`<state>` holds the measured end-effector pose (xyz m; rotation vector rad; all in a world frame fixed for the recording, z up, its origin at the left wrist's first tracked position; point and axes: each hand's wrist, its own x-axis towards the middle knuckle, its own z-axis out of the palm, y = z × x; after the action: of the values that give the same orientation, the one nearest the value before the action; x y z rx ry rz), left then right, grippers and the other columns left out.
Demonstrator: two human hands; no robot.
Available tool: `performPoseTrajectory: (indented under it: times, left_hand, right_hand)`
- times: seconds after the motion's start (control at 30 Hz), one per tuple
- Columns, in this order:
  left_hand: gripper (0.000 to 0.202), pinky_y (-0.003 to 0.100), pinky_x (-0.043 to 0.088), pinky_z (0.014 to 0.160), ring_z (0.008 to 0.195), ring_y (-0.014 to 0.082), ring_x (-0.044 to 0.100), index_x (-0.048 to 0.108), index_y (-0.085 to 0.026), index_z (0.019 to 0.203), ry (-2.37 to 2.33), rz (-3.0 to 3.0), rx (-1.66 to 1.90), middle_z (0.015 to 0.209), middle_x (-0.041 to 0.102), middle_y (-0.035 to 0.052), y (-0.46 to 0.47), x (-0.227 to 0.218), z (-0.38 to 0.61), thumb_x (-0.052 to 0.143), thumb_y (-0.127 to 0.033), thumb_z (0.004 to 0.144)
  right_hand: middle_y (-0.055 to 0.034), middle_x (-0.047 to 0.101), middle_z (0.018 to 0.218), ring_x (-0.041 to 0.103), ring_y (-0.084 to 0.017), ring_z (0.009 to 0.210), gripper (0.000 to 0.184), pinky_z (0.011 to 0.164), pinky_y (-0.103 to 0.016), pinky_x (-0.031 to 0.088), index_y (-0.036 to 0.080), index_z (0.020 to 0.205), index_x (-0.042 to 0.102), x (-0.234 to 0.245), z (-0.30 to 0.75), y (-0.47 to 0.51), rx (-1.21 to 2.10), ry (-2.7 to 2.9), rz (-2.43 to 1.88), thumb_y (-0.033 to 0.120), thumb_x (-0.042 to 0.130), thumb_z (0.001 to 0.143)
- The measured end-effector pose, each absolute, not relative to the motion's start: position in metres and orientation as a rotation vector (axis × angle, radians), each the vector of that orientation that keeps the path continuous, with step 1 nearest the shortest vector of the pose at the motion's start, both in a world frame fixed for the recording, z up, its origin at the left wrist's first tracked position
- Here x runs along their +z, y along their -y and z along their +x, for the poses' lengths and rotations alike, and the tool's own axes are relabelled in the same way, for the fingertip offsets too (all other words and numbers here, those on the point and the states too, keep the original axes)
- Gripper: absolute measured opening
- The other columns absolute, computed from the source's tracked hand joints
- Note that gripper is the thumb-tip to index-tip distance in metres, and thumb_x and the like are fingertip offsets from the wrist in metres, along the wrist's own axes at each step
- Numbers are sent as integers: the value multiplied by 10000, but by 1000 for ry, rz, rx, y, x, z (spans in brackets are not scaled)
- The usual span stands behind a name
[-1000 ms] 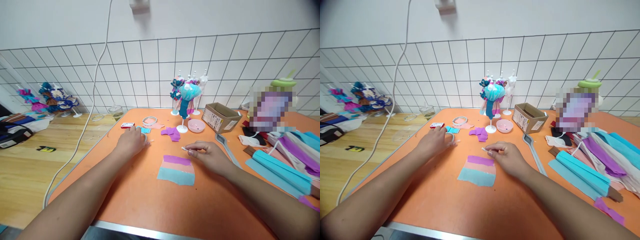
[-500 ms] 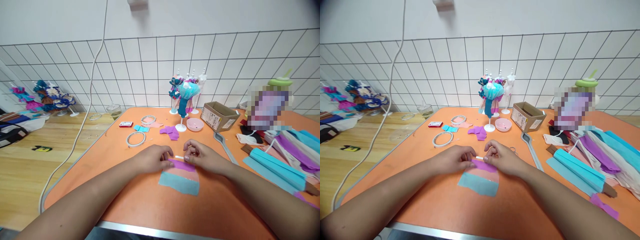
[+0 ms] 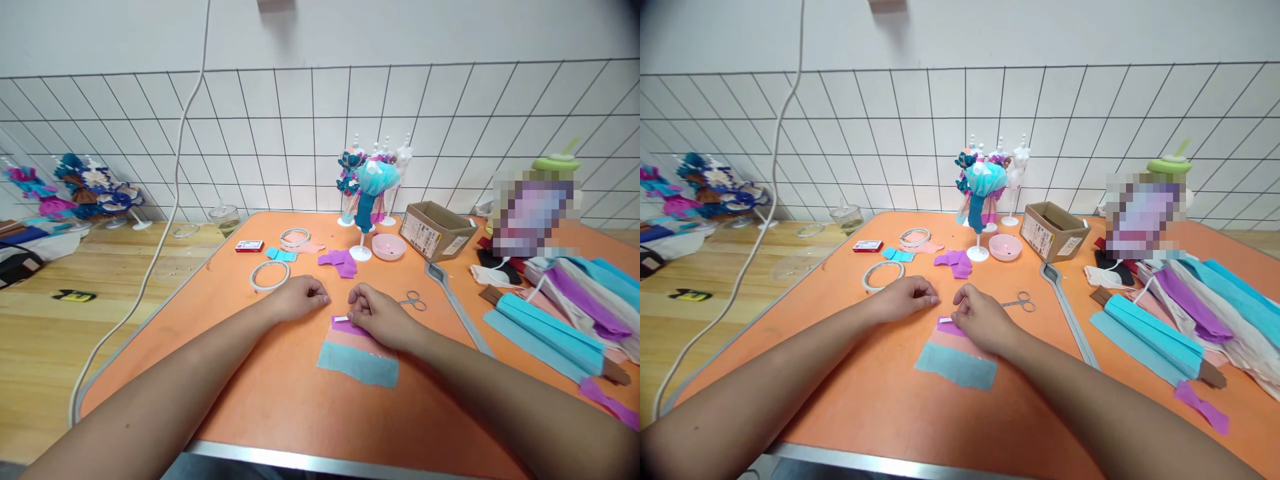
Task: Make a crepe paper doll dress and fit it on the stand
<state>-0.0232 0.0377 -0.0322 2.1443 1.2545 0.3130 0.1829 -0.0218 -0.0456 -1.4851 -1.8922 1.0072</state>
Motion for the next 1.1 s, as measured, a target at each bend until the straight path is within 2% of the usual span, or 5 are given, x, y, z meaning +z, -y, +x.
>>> performPoseTrajectory:
  times: [0.27, 0.43, 0.7, 0.9, 1.1]
  left_hand:
    - [378, 256, 391, 611, 734, 166, 585, 630, -194, 695, -1274, 2210, 315, 760, 666, 10, -35, -33, -18, 507, -540, 784]
    - [369, 266, 399, 632, 759, 174, 581, 618, -189, 701, -1247, 2209, 308, 785, 666, 19, -33, -34, -16, 511, -533, 779]
    - [367, 276, 412, 666, 798, 188, 578, 650, -201, 743, -1279, 2232, 322, 823, 664, 29, -32, -33, -16, 553, -555, 741]
    - [392, 260, 408, 619, 739, 176, 558, 675, -204, 768, -1287, 2216, 318, 790, 622, 26, -31, -34, -15, 596, -580, 693]
    - [444, 266, 405, 656, 812, 195, 546, 674, -219, 774, -1316, 2230, 271, 834, 597, 31, -29, -32, -12, 626, -639, 640]
  right_hand:
    - [42, 619, 717, 549, -131, 657, 121, 571, -243, 356, 228, 882, 466, -48, 180, 22, 976, 1871, -1551, 232, 526, 776]
    - [47, 609, 701, 544, -128, 640, 128, 549, -238, 338, 229, 879, 460, -53, 180, 20, 966, 1894, -1551, 239, 535, 776]
    - [40, 629, 735, 559, -143, 684, 103, 560, -244, 320, 233, 875, 473, -51, 177, 23, 863, 1958, -1628, 237, 525, 786]
    - [22, 647, 760, 560, -154, 708, 96, 575, -248, 303, 227, 873, 481, -51, 175, 25, 781, 1977, -1686, 225, 531, 791]
    - [7, 645, 781, 563, -162, 729, 72, 582, -250, 295, 227, 859, 474, -50, 174, 26, 739, 2000, -1690, 248, 524, 812]
